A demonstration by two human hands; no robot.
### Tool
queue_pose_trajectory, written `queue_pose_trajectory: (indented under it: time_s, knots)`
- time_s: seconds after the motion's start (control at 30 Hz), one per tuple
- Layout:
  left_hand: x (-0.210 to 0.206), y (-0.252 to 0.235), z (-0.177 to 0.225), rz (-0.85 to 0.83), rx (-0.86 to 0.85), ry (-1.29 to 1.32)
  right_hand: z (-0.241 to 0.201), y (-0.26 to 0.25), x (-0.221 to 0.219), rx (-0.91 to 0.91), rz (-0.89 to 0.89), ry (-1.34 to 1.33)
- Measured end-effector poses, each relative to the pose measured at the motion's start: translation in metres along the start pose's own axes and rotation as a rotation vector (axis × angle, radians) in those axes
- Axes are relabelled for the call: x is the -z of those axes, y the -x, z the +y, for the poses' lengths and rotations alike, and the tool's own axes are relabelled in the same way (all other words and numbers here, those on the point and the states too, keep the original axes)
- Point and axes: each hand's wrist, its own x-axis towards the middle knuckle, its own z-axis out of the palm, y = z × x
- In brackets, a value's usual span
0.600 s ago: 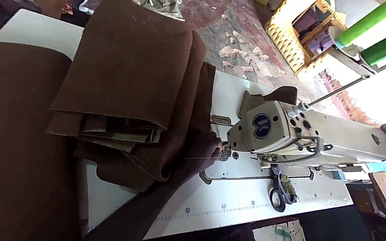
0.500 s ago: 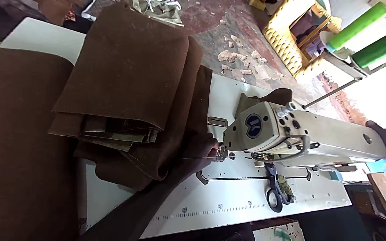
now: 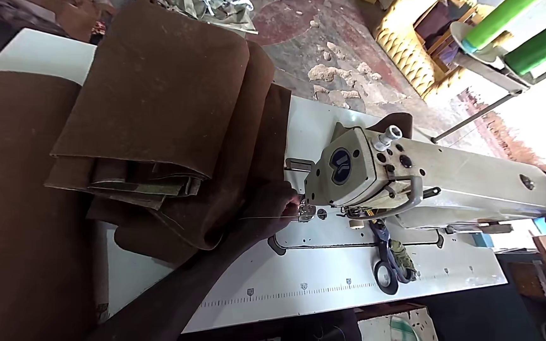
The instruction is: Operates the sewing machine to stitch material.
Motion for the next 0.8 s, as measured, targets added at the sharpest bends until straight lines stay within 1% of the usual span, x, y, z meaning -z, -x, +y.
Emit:
queue_pose_trajectory:
  time_s: [0.03,0.07,0.1,0.13,0.17,0.2,0.23,0.27,0.3,0.33,0.37,0.43,0.47,0.5,0.53,0.57,0.6,0.63,0.67,0.7,0.73,0.8]
  knots:
    - [-0.002,0.0,-0.001,0.001,0.0,-0.001,0.022,-0.005,-0.014,-0.036,0.081,-0.235]
    - [-0.003,0.001,-0.003,0.005,-0.001,-0.003,0.042,-0.012,-0.029,-0.114,0.168,-0.425]
    - [-0.004,0.001,-0.003,0.01,-0.002,-0.008,0.049,-0.019,-0.041,-0.256,0.255,-0.601]
    - [-0.004,0.0,-0.004,0.015,-0.003,-0.007,0.038,-0.022,-0.048,-0.432,0.371,-0.798]
    - [-0.004,0.0,-0.003,0.016,0.001,0.0,0.016,-0.025,-0.054,-0.568,0.544,-0.984]
    - [-0.003,0.0,-0.003,0.005,0.015,0.001,0.031,-0.02,-0.066,-0.421,0.584,-1.068]
    - [-0.002,-0.001,-0.002,-0.011,0.034,0.0,0.054,-0.019,-0.08,-0.236,0.605,-1.119]
    - [0.0,-0.001,-0.001,-0.018,0.045,-0.005,0.067,-0.021,-0.092,-0.108,0.649,-1.133]
    - [0.001,-0.001,-0.001,-0.02,0.05,-0.007,0.073,-0.022,-0.1,-0.041,0.69,-1.126]
    - [0.002,-0.001,0.0,-0.024,0.048,-0.008,0.072,-0.019,-0.102,-0.046,0.719,-1.099]
    - [0.002,-0.001,0.0,-0.022,0.042,-0.011,0.055,-0.012,-0.096,-0.152,0.728,-1.051]
    - [0.003,-0.002,0.002,-0.022,0.023,-0.014,-0.018,0.002,-0.057,-0.511,0.682,-0.925]
    - [0.003,-0.002,0.002,-0.02,0.02,-0.017,-0.027,0.007,-0.039,-0.502,0.552,-0.806]
    - [0.004,-0.003,0.003,-0.018,0.026,-0.017,-0.017,0.007,-0.026,-0.413,0.389,-0.667]
    - [0.005,-0.003,0.003,-0.019,0.033,-0.019,0.003,-0.002,-0.022,-0.351,0.265,-0.513]
    - [0.004,-0.002,0.002,-0.019,0.033,-0.019,0.016,-0.012,-0.018,-0.291,0.172,-0.411]
    - [0.003,-0.002,0.001,-0.013,0.026,-0.016,0.018,-0.016,-0.013,-0.215,0.091,-0.331]
    - [0.001,-0.001,0.0,-0.013,0.02,-0.01,0.017,-0.017,-0.01,-0.169,0.048,-0.271]
    - [0.0,-0.002,0.0,-0.01,0.015,-0.006,0.017,-0.016,-0.012,-0.164,0.047,-0.25]
    - [0.0,-0.002,0.0,-0.003,0.009,-0.005,0.022,-0.013,-0.017,-0.158,0.094,-0.279]
    - [0.001,-0.002,0.001,0.003,0.007,-0.008,0.029,-0.011,-0.027,-0.154,0.184,-0.371]
    - [0.003,-0.002,0.002,-0.019,0.026,-0.021,0.053,-0.012,-0.061,-0.181,0.44,-0.746]
